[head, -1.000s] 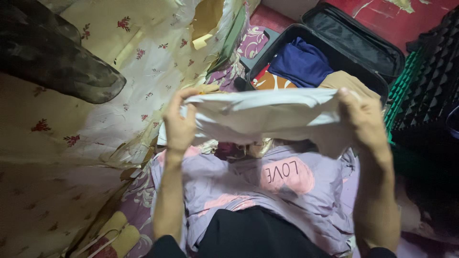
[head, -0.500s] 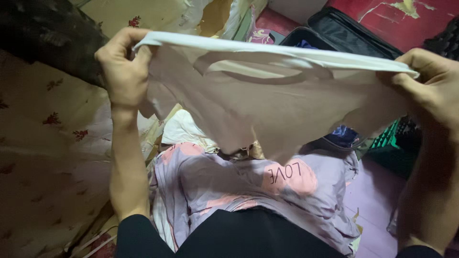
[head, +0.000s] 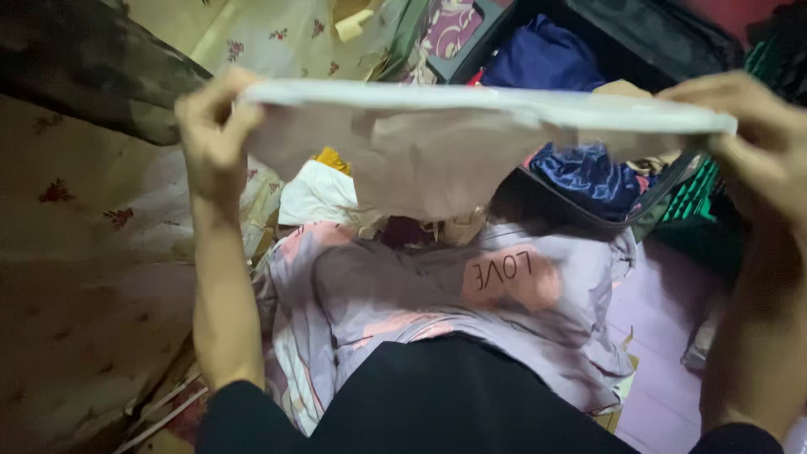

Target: The person folds various garments including a beige top, a blue shirt, a white shirt, black pants, a maroon top, a white shirt, a yellow top, and a beige top, then places them into an open suitcase on a bed.

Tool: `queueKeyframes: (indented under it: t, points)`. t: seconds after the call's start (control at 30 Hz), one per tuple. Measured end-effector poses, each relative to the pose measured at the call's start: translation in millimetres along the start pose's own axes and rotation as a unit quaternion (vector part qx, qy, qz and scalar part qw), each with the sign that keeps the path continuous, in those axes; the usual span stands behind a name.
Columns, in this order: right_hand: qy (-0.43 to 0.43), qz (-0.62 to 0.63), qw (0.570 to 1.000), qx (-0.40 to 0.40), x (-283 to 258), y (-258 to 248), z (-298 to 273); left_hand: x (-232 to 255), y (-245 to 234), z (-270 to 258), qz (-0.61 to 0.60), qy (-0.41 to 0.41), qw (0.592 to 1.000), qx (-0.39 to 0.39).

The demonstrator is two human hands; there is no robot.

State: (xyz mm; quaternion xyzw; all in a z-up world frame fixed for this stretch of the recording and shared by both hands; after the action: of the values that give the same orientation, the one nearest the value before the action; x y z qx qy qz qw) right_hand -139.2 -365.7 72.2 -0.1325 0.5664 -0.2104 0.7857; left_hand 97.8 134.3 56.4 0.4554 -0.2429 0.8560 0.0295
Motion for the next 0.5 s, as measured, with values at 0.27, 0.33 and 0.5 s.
queueKeyframes:
  t: [0.27, 0.33, 0.5]
  points:
    - [0.284, 0.072, 0.924, -0.246, 85.6, 67.0, -122.4, -96.5, 52.5, -183.9, -0.007, -0.343, 0.917, -0.203]
    - [0.383, 0.052, 0.879, -0.278, 116.6, 105.7, -158.1, -123.8, 81.2, -232.6, 0.048, -0.362, 0.903, -0.226]
    - [0.442, 0.037, 0.802, -0.4, 160.6, 179.3, -216.7, -156.4, 117.3, -311.8, 0.282, -0.424, 0.81, -0.29]
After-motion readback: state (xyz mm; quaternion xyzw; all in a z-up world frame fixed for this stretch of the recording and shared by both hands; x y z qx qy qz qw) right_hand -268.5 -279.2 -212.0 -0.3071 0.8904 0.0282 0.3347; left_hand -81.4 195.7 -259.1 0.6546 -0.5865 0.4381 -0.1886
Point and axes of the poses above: each hand's wrist, its own z-axis towards the middle knuckle, its own y-axis out of the palm, x = y × z, the point moved 2 cm from there along z, towards the middle knuckle, and after that the axes turned 9 degrees about z, right-handed, at the moved point
